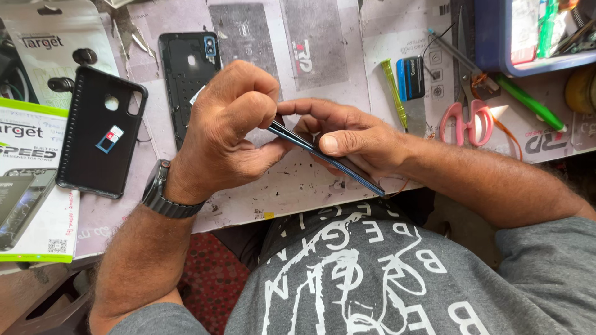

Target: The person uses a green-handled screwdriver to manipulate internal components of a disassembled smartphone, including the battery and ribbon cables. They repeatedly pry and press along the phone's edges and then rotate the device to inspect the screen and frame.

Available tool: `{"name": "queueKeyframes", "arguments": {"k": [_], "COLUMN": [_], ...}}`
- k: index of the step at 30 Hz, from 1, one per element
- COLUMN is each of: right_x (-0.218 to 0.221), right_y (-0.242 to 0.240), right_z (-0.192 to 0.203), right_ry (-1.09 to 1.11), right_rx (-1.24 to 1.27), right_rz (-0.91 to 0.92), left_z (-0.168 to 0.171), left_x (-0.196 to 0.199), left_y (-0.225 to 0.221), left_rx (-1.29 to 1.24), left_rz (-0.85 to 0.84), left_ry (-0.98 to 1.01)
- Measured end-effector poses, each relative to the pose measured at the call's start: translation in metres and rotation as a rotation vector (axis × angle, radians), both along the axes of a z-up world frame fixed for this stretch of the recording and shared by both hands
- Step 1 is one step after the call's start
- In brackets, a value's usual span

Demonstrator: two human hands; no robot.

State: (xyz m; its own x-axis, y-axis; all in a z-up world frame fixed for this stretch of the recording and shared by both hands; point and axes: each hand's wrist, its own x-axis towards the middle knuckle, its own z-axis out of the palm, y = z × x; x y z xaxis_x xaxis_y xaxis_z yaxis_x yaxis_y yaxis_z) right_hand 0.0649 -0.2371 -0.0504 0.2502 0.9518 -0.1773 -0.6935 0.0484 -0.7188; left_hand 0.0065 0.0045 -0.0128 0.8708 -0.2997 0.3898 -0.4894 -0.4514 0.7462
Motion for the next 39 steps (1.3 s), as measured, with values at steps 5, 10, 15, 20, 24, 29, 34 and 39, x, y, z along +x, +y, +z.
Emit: {"name": "queueKeyframes", "arguments": {"k": [5,10,15,20,24,29,34,39], "right_x": [0.001,0.0,-0.002,-0.003,-0.001,0.0,0.0,-0.001], "right_y": [-0.001,0.0,0.0,0.001,0.0,-0.001,-0.001,-0.001], "right_z": [-0.002,-0.004,-0.003,-0.001,-0.004,-0.009,-0.015,-0.013], "right_ry": [0.03,0.048,0.144,0.175,0.123,0.01,-0.015,-0.026], "right_rx": [-0.016,-0.011,-0.016,-0.041,0.032,0.053,-0.004,-0.044], "right_rz": [-0.026,-0.042,-0.063,-0.12,-0.114,-0.091,-0.093,-0.109], "left_z": [0.0,0.009,0.011,0.012,0.012,0.013,0.011,0.01], "left_x": [0.001,0.003,-0.002,-0.012,-0.011,-0.007,-0.01,-0.014], "left_y": [0.001,-0.005,-0.017,-0.022,-0.025,-0.028,-0.026,-0.022], "left_rx": [0.134,0.255,0.352,0.496,0.477,0.472,0.512,0.563], "left_rz": [-0.006,0.022,0.037,0.005,0.004,-0.002,-0.001,-0.019], "left_ry": [-0.097,-0.247,-0.377,-0.453,-0.436,-0.442,-0.493,-0.497]}}
